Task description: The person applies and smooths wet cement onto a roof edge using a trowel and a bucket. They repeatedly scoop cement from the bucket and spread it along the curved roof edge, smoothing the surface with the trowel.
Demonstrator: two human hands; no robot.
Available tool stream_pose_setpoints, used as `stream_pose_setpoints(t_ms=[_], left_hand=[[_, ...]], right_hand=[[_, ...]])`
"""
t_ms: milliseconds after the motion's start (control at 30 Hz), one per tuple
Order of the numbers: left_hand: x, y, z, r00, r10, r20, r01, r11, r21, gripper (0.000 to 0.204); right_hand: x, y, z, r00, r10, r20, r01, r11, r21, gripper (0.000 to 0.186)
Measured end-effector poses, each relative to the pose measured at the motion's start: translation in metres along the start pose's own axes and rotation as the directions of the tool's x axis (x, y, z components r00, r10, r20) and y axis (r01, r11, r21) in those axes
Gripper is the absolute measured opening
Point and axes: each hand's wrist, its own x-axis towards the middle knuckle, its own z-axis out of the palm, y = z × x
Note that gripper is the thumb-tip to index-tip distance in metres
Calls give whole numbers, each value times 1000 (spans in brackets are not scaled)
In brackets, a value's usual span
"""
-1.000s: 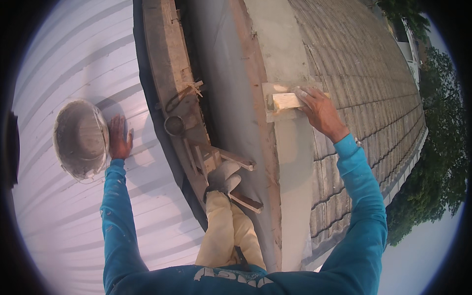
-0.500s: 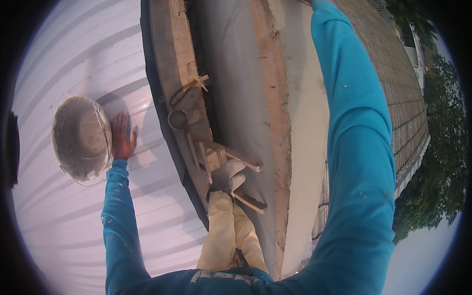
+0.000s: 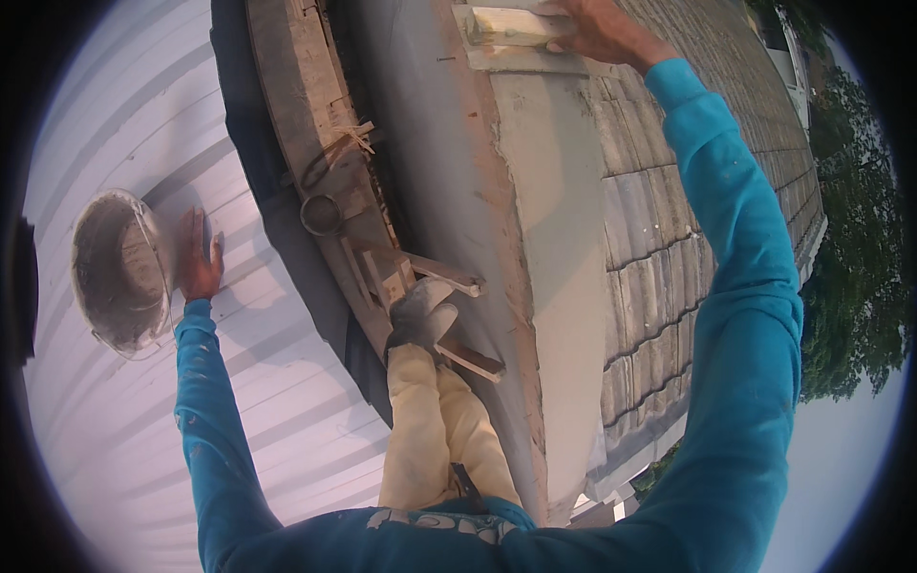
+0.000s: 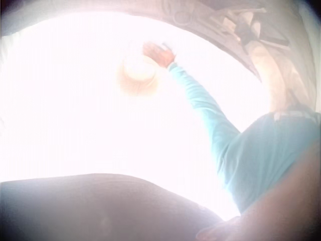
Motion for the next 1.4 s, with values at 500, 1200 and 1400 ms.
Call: stream_pose_setpoints(t_ms=[500, 1200, 1400], left_hand=[[-2, 0, 2, 999, 26, -30, -26, 1000, -8, 63], [6, -10, 15, 996, 78, -35, -78, 997, 4, 61], [1, -16, 19, 995, 86, -40, -85, 996, 26, 59]], right_hand=[[-278, -162, 28, 986, 86, 143, -116, 969, 217, 50], [-12, -18, 8, 990, 131, -44, -131, 991, 3, 50], [-212, -125, 33, 979, 72, 193, -101, 984, 145, 54]])
